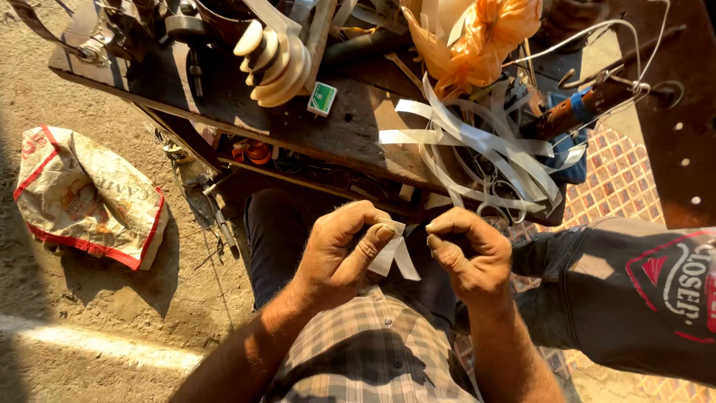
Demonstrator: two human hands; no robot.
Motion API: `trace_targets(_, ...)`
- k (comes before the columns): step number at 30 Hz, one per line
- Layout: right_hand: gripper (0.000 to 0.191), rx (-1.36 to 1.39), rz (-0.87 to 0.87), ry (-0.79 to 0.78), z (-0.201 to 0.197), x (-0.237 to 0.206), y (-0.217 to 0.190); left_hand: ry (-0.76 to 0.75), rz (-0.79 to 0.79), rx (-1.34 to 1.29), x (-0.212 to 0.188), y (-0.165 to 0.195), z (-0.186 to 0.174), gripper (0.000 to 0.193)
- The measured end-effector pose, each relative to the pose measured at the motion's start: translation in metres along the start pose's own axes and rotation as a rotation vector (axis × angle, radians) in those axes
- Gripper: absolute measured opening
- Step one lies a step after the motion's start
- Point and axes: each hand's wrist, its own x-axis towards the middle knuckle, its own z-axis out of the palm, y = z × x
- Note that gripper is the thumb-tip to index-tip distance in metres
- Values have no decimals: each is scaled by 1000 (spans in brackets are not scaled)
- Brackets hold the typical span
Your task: The person sits on a step and joins the ends of white plastic strapping strips by hand, folding and pressing the ends together to form loops. They handle the strips one at a time, pulling them taut and placing finished loops on the workbench beside them.
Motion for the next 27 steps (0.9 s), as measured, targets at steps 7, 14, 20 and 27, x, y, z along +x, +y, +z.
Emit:
trace_targets(7,26,246,-56,-231,7,17,-17,-139,-129,-180,-8,-9,5,25)
trace_targets(14,28,141,-169,-360,10,24,-21,-305,-305,-378,-17,-33,9,30)
trace_targets(20,24,58,-171,-365,3,25,-24,-223,-386,-383,-12,-34,22,24)
trace_targets(27,23,-231,-120,-312,0,18,-41,-213,-28,132,-4,-4,9,20)
